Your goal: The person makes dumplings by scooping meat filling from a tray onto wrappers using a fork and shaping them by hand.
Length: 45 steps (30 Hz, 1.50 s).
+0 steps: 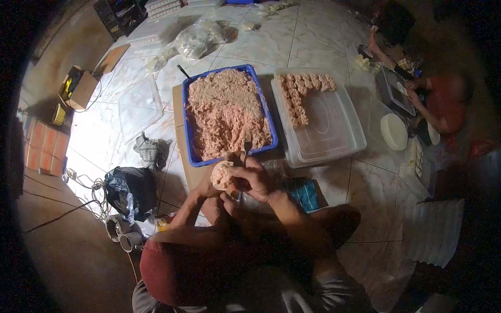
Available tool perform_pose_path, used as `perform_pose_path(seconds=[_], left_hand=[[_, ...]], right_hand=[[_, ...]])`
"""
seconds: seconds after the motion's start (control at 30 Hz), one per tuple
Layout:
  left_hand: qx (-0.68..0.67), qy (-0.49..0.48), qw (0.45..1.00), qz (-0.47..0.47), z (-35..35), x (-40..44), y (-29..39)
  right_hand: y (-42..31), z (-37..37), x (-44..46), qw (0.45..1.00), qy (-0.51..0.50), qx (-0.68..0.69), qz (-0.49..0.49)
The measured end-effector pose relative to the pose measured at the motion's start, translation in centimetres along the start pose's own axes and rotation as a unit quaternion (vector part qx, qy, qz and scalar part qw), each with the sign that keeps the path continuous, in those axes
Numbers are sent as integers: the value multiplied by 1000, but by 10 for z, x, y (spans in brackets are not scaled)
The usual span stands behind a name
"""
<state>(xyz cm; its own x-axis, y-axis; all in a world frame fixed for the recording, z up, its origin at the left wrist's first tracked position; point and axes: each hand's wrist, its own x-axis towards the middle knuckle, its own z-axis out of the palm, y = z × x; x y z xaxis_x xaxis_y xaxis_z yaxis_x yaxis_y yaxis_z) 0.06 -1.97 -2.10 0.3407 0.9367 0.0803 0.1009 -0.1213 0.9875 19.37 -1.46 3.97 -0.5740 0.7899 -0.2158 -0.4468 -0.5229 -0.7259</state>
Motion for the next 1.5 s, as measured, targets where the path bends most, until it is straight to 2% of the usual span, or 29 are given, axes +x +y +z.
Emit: perform_pose_path(seconds=[0.03, 0.1, 0.17, 0.2, 0.23, 0.27, 0.4, 0.5, 0.57, 0.63, 0.67, 0.77, 0.8, 0.83, 0.9, 0.93, 0.97, 1.0, 1.03, 1.07, 1.1, 1.17, 1.2, 1.23, 1.3, 1.33, 1.37, 1.43, 1.5], left_hand=[[-61, -9, 997, -34, 8, -3, -5], [-26, -34, 999, -18, 4, -3, 6], [13, -54, 998, 7, 3, 0, 0], [-110, -31, 993, -41, 3, 0, -28], [-232, -8, 969, -90, 3, 5, -8], [-70, 10, 997, -35, 4, 0, 15], [-62, 93, 987, -115, 0, -4, 24], [196, 156, 964, -95, -6, 5, 37], [212, 163, 961, -71, -7, 8, 35], [22, 170, 985, 20, -8, 10, 43], [25, 101, 994, -39, -14, 9, 49], [-47, 120, 988, -81, -12, 7, 48], [-43, 176, 983, -10, -5, 9, 55], [-41, 175, 984, -8, -3, 9, 50], [7, 208, 977, 42, 2, 10, 35], [108, 188, 972, 86, 7, 12, 30], [107, 186, 973, 83, 7, 10, 25], [138, 171, 973, 66, 5, 8, 15], [171, 156, 972, 52, 1, 9, 5], [151, 242, 958, 41, 7, 10, -8], [152, 244, 957, 40, 7, 11, 3], [11, 252, 968, 10, 5, 13, 44], [-69, 166, 983, -27, -6, 7, 49], [-70, 165, 983, -29, -7, 7, 51], [19, 150, 987, -55, -8, 9, 54], [153, 113, 981, 26, -12, 13, 51], [154, 114, 981, 27, -12, 13, 51], [-137, 148, 979, -14, -6, 10, 58], [-161, 182, 970, -9, 0, 9, 56]], right_hand=[[-1, -3, 5, 987, 34, -156, -22], [11, -24, 5, 916, 101, -368, -123], [11, -41, 0, 923, 99, -356, -105], [4, -34, -6, 932, 117, -326, -107], [0, -27, -14, 940, 135, -294, -109], [-1, -22, -22, 947, 166, -272, -50], [60, -52, -43, 972, 128, -195, -36], [81, -57, -47, 967, 147, -206, -12], [91, -65, -43, 962, 177, -206, -9], [88, -59, -40, 963, 174, -199, -54], [71, -43, -44, 975, 157, -157, -36], [71, -41, -42, 983, 140, -116, -40], [74, -42, -40, 981, 141, -119, -61], [77, -43, -37, 981, 141, -119, -64], [79, -40, -31, 955, 134, -220, -145], [77, -38, -29, 955, 136, -220, -145], [74, -37, -27, 831, 174, -423, -317], [70, -35, -26, 634, 194, -590, -462], [66, -36, -26, 634, 193, -589, -462], [61, -38, -27, 720, 216, -551, -363], [56, -37, -26, 792, 233, -503, -256], [48, -36, -31, 817, 243, -450, -267], [56, -52, -37, 889, 193, -365, -200], [60, -60, -40, 943, 141, -272, -134], [70, -56, -48, 964, 125, -217, -89], [69, -48, -52, 976, 115, -179, -51], [68, -42, -52, 984, 104, -142, -13], [71, -40, -49, 982, 113, -153, -9], [73, -38, -45, 989, 83, -120, -33]])
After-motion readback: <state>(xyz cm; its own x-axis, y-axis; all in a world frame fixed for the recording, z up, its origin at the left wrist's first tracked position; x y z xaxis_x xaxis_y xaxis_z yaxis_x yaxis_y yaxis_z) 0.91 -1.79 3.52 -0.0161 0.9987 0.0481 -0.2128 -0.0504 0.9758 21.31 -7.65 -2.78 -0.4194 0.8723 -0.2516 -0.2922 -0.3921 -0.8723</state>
